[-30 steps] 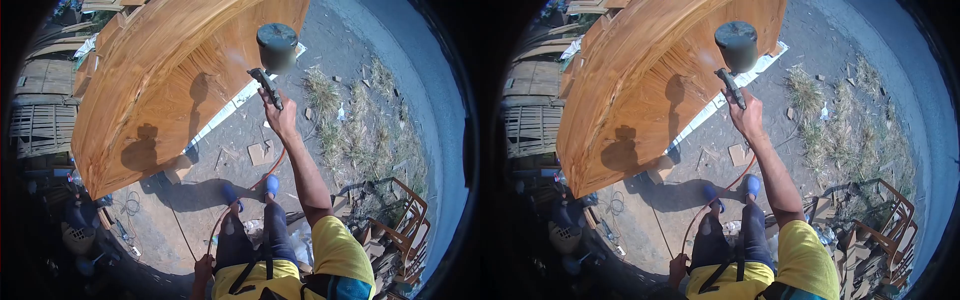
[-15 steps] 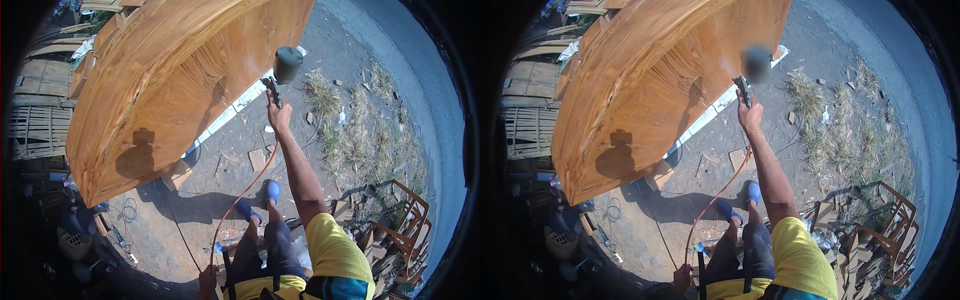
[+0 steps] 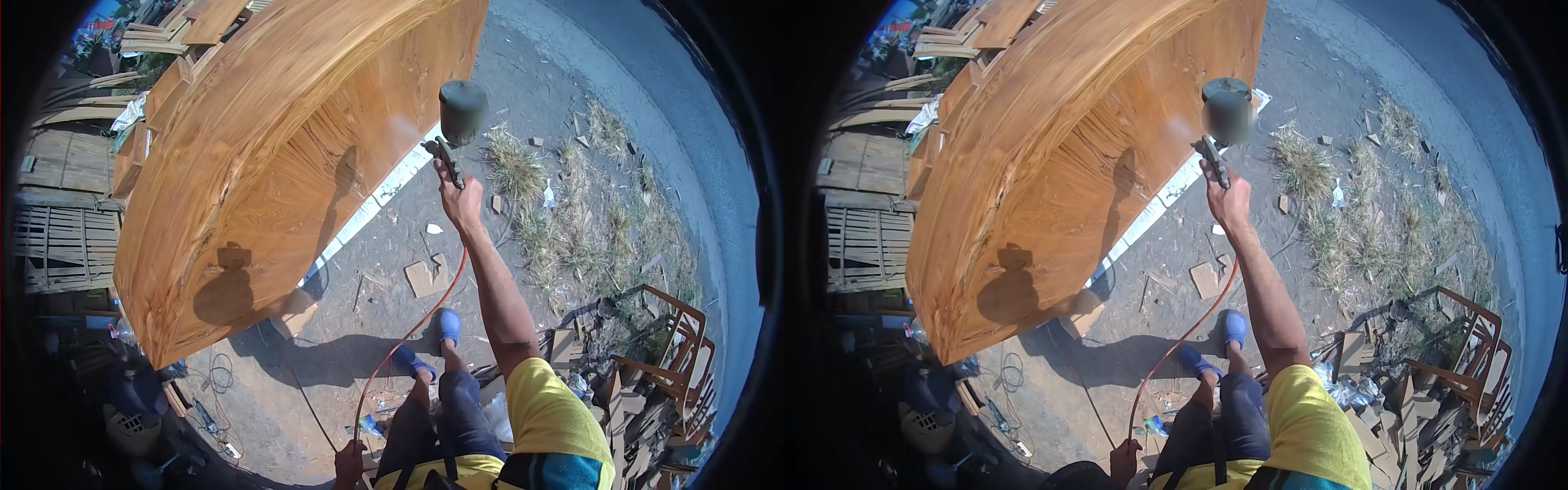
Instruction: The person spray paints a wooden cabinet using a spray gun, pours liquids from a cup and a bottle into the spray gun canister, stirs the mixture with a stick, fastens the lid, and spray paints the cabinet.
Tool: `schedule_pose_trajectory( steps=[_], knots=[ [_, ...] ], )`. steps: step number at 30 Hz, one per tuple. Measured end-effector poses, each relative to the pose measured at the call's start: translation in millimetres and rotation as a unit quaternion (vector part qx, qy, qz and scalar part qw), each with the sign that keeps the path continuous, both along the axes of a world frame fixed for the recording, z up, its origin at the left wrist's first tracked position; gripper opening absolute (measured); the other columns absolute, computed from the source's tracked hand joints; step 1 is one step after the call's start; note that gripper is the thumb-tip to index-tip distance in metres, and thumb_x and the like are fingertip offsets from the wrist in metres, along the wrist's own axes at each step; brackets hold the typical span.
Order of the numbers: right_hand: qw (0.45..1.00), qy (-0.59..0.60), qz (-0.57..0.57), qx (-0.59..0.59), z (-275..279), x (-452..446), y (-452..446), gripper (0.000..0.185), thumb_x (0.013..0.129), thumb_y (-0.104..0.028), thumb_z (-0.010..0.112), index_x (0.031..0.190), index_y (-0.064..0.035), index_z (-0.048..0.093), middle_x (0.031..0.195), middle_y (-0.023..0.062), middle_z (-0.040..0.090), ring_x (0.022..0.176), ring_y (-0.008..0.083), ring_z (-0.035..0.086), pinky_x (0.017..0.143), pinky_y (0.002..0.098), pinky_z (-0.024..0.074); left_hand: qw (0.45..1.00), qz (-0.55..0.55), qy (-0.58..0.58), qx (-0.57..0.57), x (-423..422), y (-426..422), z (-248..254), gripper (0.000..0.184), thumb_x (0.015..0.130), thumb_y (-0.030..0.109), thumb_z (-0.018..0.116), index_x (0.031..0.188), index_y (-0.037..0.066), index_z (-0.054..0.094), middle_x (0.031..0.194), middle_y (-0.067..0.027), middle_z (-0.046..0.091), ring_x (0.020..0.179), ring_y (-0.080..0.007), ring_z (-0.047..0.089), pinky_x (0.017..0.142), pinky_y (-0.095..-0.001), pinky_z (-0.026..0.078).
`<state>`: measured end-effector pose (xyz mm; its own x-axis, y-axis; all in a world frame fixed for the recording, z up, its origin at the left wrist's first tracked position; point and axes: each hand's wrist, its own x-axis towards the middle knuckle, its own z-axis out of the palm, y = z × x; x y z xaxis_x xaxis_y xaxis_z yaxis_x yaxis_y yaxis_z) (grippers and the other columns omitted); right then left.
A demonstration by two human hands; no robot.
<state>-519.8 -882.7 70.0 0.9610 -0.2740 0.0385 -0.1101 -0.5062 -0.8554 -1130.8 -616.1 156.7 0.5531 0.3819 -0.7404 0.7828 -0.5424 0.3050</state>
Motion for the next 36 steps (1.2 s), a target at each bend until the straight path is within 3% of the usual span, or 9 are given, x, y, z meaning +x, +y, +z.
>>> schedule_pose_trajectory(
  steps=[2,4,5,12,22,26,27,32,36],
  knots=[
    [0.999,-0.029,0.012,0.029,50,-4,-11,0.049,0.098,-0.045,0.072,0.096,0.0034,0.071,0.072,0.0307,0.064,0.073,0.0512,0.067,0.064,0.0516,0.0504,1.0,-0.027,0.001,-0.006,7,4,2,0.037,0.107,0.037,0.055,0.096,0.008,0.075,0.07,-0.0173,0.068,0.067,-0.0356,0.07,0.063,-0.0473,0.051],
    [0.995,-0.091,0.011,0.033,93,1,-18,0.048,0.101,-0.046,0.07,0.106,0.0014,0.076,0.069,0.0135,0.07,0.063,0.0209,0.069,0.065,0.0387,0.0529,0.999,-0.04,-0.032,-0.01,15,8,3,0.037,0.108,0.037,0.054,0.096,0.008,0.075,0.071,-0.0171,0.069,0.067,-0.0354,0.07,0.063,-0.0468,0.051],
    [0.994,-0.105,0.014,0.033,115,0,-22,0.043,0.103,-0.042,0.069,0.107,0.0001,0.077,0.068,0.0106,0.069,0.062,0.0196,0.067,0.065,0.0374,0.0529,0.998,-0.041,-0.043,-0.007,22,9,6,0.037,0.108,0.037,0.054,0.097,0.008,0.075,0.072,-0.0173,0.069,0.067,-0.0355,0.07,0.063,-0.0468,0.051],
    [0.989,-0.04,0.121,0.074,170,3,-35,0.047,0.099,-0.047,0.072,0.108,-0.0013,0.077,0.072,0.0224,0.067,0.066,0.033,0.068,0.067,0.0438,0.0531,0.997,-0.058,-0.053,0.022,51,0,36,0.041,0.109,0.038,0.052,0.096,0.007,0.074,0.077,-0.019,0.071,0.07,-0.037,0.071,0.065,-0.0471,0.051],
    [0.995,-0.07,-0.036,0.064,160,170,-136,0.056,0.097,-0.053,0.072,0.095,0.0026,0.074,0.071,0.0266,0.066,0.07,0.0437,0.07,0.066,0.0482,0.0514,0.998,-0.028,-0.025,0.054,147,-102,56,0.041,0.108,0.039,0.053,0.098,0.006,0.074,0.078,-0.0188,0.073,0.076,-0.0372,0.073,0.068,-0.0473,0.053],
    [0.986,-0.126,-0.092,0.057,163,231,-177,0.053,0.097,-0.05,0.073,0.091,0.0027,0.073,0.072,0.0287,0.065,0.071,0.0484,0.066,0.065,0.0493,0.0502,0.996,-0.027,-0.075,0.047,188,-142,63,0.037,0.11,0.034,0.055,0.093,0.007,0.072,0.064,-0.0156,0.061,0.057,-0.0295,0.062,0.058,-0.0427,0.045],
    [0.984,-0.144,-0.101,0.024,165,242,-185,0.058,0.099,-0.054,0.07,0.091,0.0033,0.073,0.067,0.0228,0.064,0.065,0.0377,0.067,0.066,0.0467,0.0507,0.994,-0.036,-0.089,0.046,196,-148,64,0.036,0.109,0.034,0.055,0.094,0.007,0.073,0.067,-0.016,0.064,0.059,-0.0302,0.064,0.059,-0.0431,0.046],
    [0.982,-0.15,-0.113,-0.038,169,273,-213,0.056,0.099,-0.052,0.071,0.094,0.0036,0.073,0.066,0.0222,0.062,0.061,0.0349,0.061,0.064,0.0436,0.0497,0.997,-0.053,-0.036,0.043,235,-161,74,0.037,0.108,0.037,0.054,0.1,0.006,0.073,0.084,-0.0166,0.076,0.08,-0.0385,0.074,0.071,-0.0479,0.055],
    [0.991,-0.118,0.006,0.068,190,244,-228,0.062,0.098,-0.058,0.071,0.091,0.0036,0.073,0.065,0.0103,0.065,0.064,0.0171,0.06,0.062,0.0399,0.049,0.996,-0.061,-0.036,0.048,253,-165,80,0.036,0.108,0.036,0.055,0.1,0.006,0.073,0.084,-0.017,0.076,0.08,-0.039,0.074,0.071,-0.0483,0.055]
  ],
)
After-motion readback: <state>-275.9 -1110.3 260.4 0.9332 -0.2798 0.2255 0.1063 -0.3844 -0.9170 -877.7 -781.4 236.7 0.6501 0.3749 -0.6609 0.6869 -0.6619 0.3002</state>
